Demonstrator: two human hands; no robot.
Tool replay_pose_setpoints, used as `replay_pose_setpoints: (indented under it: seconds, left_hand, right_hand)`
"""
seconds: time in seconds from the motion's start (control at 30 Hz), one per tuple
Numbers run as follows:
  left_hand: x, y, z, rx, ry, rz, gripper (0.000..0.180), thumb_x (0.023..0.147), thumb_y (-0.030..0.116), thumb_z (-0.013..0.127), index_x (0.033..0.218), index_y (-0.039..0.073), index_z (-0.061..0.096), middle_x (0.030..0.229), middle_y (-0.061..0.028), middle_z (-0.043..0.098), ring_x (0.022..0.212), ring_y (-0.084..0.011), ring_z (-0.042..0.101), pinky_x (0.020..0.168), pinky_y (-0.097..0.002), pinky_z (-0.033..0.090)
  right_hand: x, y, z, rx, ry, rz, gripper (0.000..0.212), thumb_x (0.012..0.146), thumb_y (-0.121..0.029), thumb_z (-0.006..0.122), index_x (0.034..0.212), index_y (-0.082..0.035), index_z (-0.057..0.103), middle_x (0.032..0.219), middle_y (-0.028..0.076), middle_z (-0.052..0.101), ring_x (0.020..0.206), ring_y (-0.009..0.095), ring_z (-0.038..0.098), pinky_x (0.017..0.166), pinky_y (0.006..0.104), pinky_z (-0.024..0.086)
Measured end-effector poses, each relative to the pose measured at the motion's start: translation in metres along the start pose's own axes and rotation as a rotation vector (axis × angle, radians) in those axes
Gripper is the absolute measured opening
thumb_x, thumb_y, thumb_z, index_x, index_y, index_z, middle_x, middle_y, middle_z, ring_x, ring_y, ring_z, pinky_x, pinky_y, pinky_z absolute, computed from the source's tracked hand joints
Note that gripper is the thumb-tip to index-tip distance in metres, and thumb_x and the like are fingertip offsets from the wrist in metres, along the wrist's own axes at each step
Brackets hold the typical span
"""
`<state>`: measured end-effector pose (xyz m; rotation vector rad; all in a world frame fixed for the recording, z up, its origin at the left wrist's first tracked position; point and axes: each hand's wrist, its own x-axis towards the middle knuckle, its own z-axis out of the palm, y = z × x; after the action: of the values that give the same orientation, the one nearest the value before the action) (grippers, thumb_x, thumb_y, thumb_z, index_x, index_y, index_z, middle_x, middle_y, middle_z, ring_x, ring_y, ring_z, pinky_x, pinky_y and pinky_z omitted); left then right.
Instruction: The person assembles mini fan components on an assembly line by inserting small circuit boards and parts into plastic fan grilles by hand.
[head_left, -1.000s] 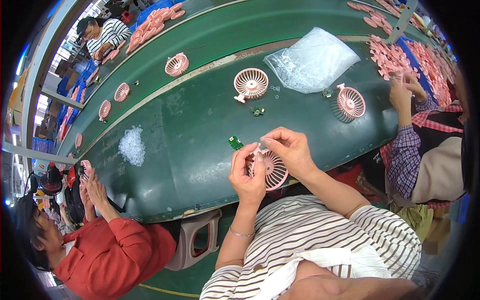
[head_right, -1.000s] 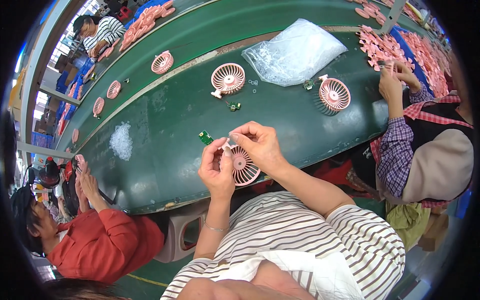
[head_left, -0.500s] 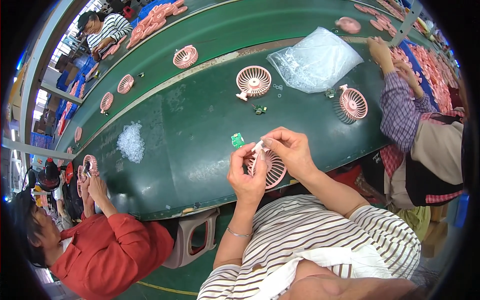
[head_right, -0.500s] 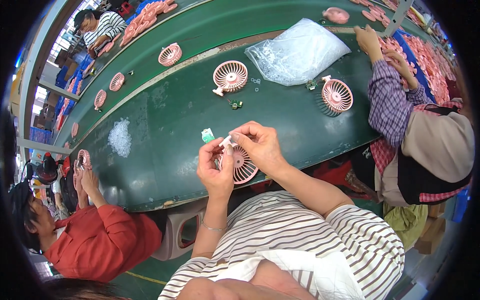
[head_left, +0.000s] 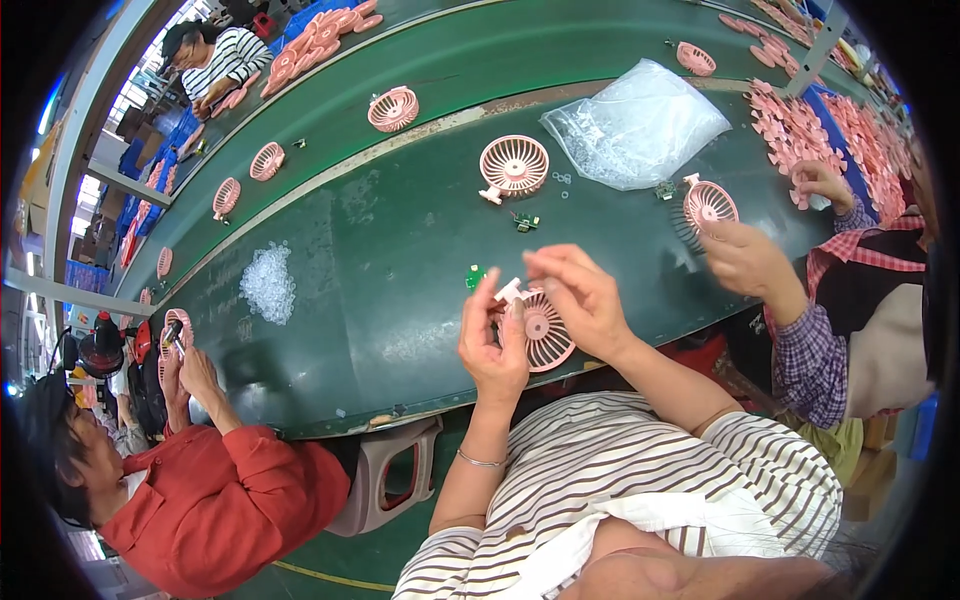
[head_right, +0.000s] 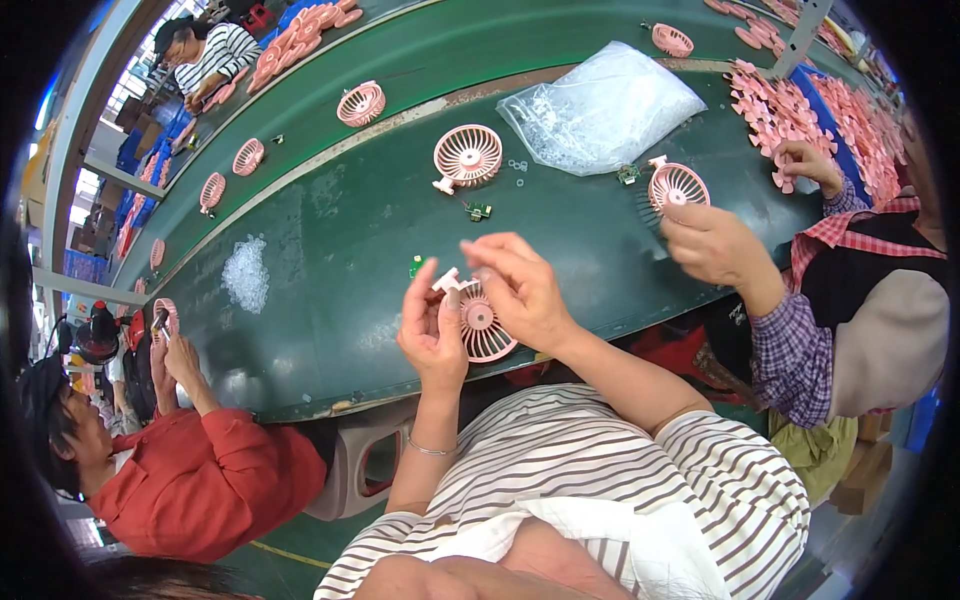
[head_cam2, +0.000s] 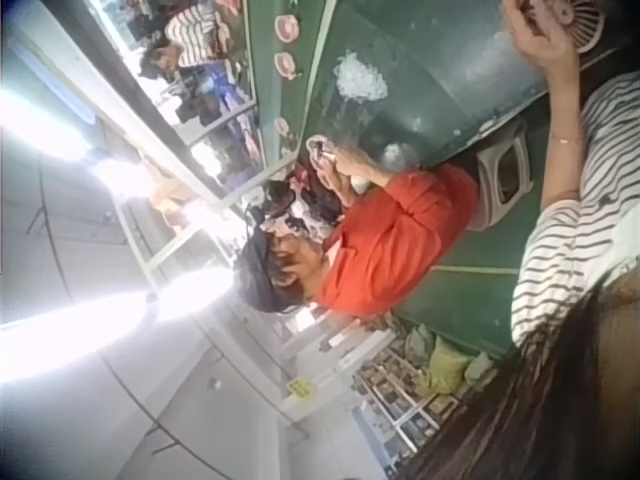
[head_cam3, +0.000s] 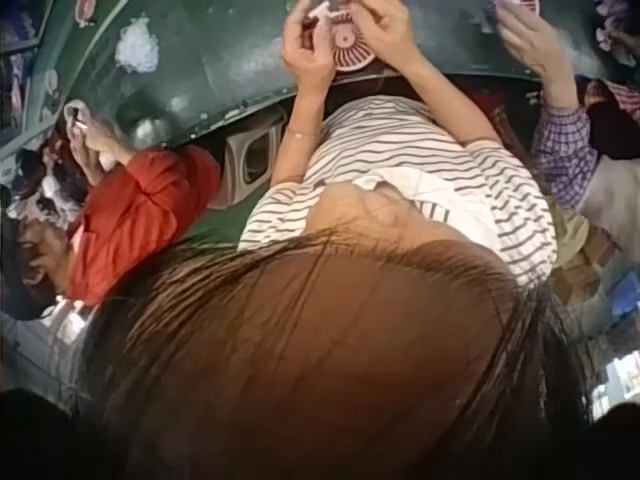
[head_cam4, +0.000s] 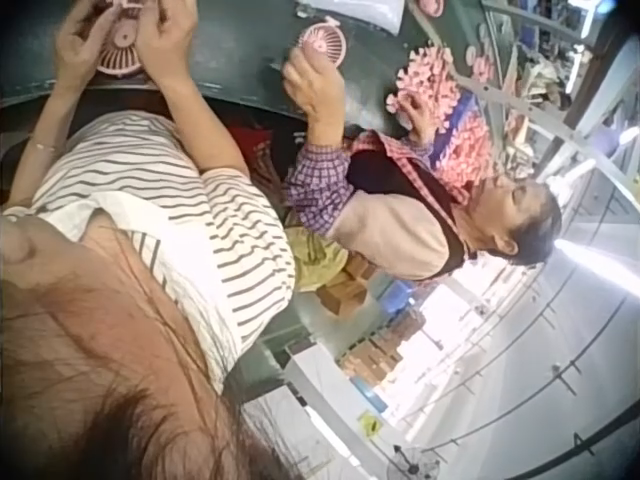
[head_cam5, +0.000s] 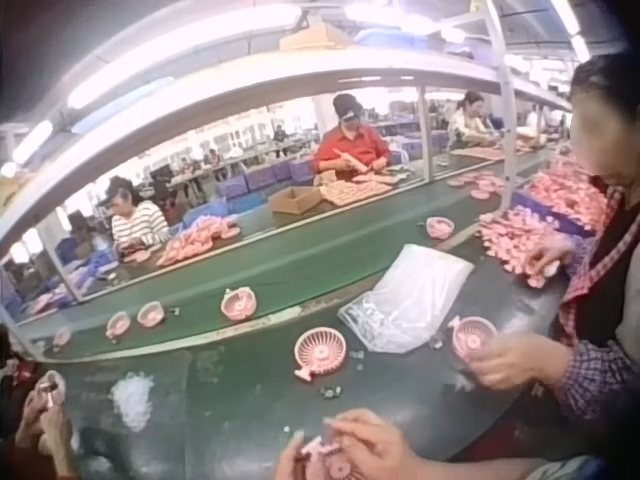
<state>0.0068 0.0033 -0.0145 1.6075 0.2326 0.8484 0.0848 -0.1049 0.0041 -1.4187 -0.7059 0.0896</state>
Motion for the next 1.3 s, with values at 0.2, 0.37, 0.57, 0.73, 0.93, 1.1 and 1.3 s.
replay_pose_setpoints:
  seconds: [0.2,0.37,0.57,0.73,0.93,1.1,1.3]
  left_hand:
    - [0.005,0.002,0.002,0.059,-0.083,0.101,0.029,0.084,0.002,0.059,0.113,0.001,0.062,0.089,-0.009,0.056,0.077,-0.0162,0.055,0.07,-0.0275,0.046]
    - [0.01,0.002,0.014,0.178,-0.11,0.155,0.032,0.086,0.004,0.057,0.117,0.004,0.062,0.084,-0.0101,0.061,0.071,-0.0181,0.059,0.064,-0.0291,0.047]
    - [0.063,0.01,0.015,0.425,-0.142,-0.152,0.027,0.092,0.01,0.052,0.117,0.004,0.057,0.065,-0.0037,0.061,0.055,-0.006,0.053,0.052,-0.0227,0.045]
    - [0.133,-0.006,0.037,0.894,-0.067,-0.277,0.054,0.087,0.047,0.056,0.109,-0.001,0.045,0.082,-0.0199,0.066,0.086,-0.0389,0.064,0.08,-0.0455,0.046]
    - [0.139,-0.03,0.045,0.772,-0.057,-0.23,0.042,0.079,0.037,0.067,0.101,0.004,0.055,0.088,-0.0184,0.067,0.084,-0.0346,0.065,0.077,-0.0414,0.049]
    - [0.106,-0.03,0.005,0.206,0.035,-0.051,0.028,0.087,0.004,0.061,0.113,-0.003,0.06,0.09,-0.006,0.065,0.076,-0.0088,0.061,0.069,-0.0222,0.05]
    - [0.038,-0.005,-0.043,0.135,0.194,-0.076,0.023,0.082,0.0,0.066,0.104,-0.005,0.061,0.091,-0.0087,0.067,0.078,-0.0095,0.061,0.071,-0.0227,0.051]
  right_hand:
    - [0.004,0.008,-0.013,0.327,-0.215,0.165,0.032,0.083,0.008,0.054,0.114,0.003,0.061,0.105,0.011,0.057,0.1,0.016,0.056,0.086,0.0263,0.046]
    - [0.009,0.009,-0.035,-0.018,-0.283,0.074,0.032,0.081,-0.001,0.061,0.112,0.004,0.062,0.103,0.013,0.059,0.095,0.02,0.059,0.079,0.0286,0.048]
    - [0.001,0.038,-0.145,-0.455,0.26,0.113,0.016,0.085,-0.003,0.059,0.098,0.003,0.066,0.096,0.01,0.063,0.091,0.019,0.06,0.081,0.027,0.048]
    - [0.008,0.056,-0.232,-1.121,0.642,0.066,0.032,0.083,-0.014,0.064,0.108,0.006,0.061,0.103,0.021,0.061,0.095,0.034,0.059,0.084,0.0381,0.047]
    - [0.023,-0.001,-0.158,-0.939,0.472,-0.253,0.02,0.081,-0.001,0.057,0.101,0.002,0.062,0.099,0.019,0.061,0.094,0.033,0.059,0.085,0.0371,0.046]
    - [0.057,0.031,-0.095,-0.713,0.13,-0.061,0.016,0.078,-0.004,0.063,0.093,0.001,0.065,0.085,0.018,0.061,0.079,0.035,0.061,0.072,0.0388,0.05]
    - [0.08,0.069,-0.06,-0.969,0.003,-0.133,0.011,0.075,-0.008,0.067,0.08,0.0,0.062,0.085,0.017,0.057,0.079,0.035,0.059,0.072,0.0441,0.049]
